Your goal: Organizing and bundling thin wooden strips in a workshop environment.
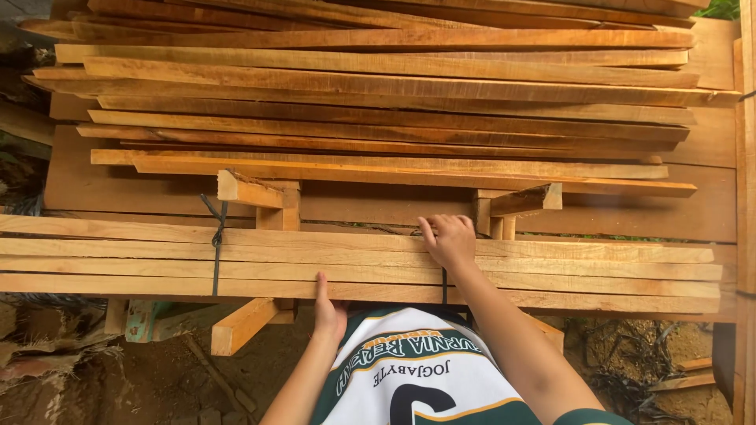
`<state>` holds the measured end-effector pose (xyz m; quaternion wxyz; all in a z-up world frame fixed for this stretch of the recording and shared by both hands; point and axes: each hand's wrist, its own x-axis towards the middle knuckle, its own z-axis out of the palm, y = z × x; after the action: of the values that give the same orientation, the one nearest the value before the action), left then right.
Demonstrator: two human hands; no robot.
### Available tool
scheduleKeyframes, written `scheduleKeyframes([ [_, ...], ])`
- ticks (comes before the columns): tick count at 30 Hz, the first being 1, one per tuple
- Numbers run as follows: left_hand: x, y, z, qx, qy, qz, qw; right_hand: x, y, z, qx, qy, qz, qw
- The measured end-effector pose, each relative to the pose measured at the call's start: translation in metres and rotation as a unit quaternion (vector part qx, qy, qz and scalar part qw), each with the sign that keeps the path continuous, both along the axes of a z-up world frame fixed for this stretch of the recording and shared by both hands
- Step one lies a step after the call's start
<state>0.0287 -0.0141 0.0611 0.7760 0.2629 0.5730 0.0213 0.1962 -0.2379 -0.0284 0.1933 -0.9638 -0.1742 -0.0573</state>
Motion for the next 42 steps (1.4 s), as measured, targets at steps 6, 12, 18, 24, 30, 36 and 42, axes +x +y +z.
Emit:
scheduleKeyframes([
  [6, 0.003, -0.005, -0.042, 0.042, 0.079, 0.182, 0.979, -0.039, -0.008, 0.028, -0.03, -0.028, -0.027, 0.999],
  [12, 0.063, -0.021, 0.048, 0.093, 0.148, 0.233, 0.957, -0.032, -0.003, 0.023, -0.032, -0.022, -0.014, 0.999],
  [18, 0.053, -0.02, 0.045, 0.104, 0.142, 0.185, 0.967, -0.039, -0.01, 0.028, 0.025, -0.064, -0.001, 0.998],
  [24, 0.032, -0.013, 0.015, 0.113, 0.122, 0.123, 0.978, -0.103, -0.023, 0.072, -0.014, 0.156, 0.006, 0.988],
  [30, 0.02, -0.012, 0.007, 0.123, 0.114, 0.074, 0.983, -0.071, -0.028, 0.103, -0.282, 0.295, 0.051, 0.911],
  [36, 0.024, -0.019, 0.045, 0.114, 0.087, 0.039, 0.989, -0.062, -0.025, 0.096, -0.347, 0.326, 0.099, 0.874],
  [42, 0.021, -0.023, 0.052, 0.123, 0.061, 0.027, 0.99, -0.052, -0.022, 0.093, -0.391, 0.336, 0.115, 0.85],
])
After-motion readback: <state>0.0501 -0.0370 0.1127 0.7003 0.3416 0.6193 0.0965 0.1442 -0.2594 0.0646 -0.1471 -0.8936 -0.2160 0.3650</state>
